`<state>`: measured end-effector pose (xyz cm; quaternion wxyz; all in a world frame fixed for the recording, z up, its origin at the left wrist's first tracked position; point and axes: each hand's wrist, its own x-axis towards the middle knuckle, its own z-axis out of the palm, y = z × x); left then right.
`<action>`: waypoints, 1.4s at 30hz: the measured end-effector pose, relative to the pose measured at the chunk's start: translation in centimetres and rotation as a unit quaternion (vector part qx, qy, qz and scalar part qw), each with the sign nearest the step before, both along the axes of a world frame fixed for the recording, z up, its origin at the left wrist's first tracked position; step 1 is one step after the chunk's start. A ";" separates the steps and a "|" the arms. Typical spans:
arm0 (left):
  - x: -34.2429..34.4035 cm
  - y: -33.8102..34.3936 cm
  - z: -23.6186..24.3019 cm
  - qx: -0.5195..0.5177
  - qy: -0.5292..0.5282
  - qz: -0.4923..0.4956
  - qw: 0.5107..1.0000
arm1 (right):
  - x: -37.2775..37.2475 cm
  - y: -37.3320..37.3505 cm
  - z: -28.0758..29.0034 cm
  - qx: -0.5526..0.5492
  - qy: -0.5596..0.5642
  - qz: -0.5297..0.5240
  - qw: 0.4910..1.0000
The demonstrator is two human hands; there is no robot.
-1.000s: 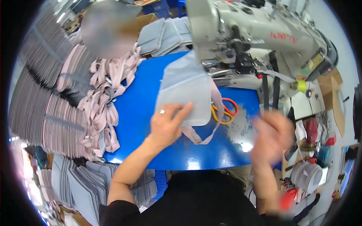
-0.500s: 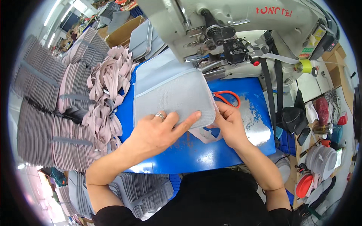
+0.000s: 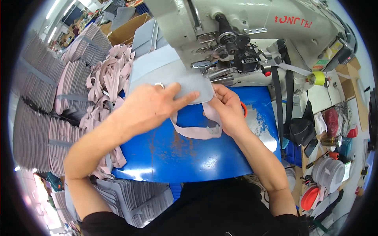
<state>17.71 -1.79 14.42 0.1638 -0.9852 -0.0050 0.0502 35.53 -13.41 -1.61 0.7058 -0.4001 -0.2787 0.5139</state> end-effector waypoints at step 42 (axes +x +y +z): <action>-2.5 -8.5 -11.2 -0.135 -0.271 0.126 0.945 | -1.2 -5.5 -1.3 -0.016 -0.057 -0.010 0.998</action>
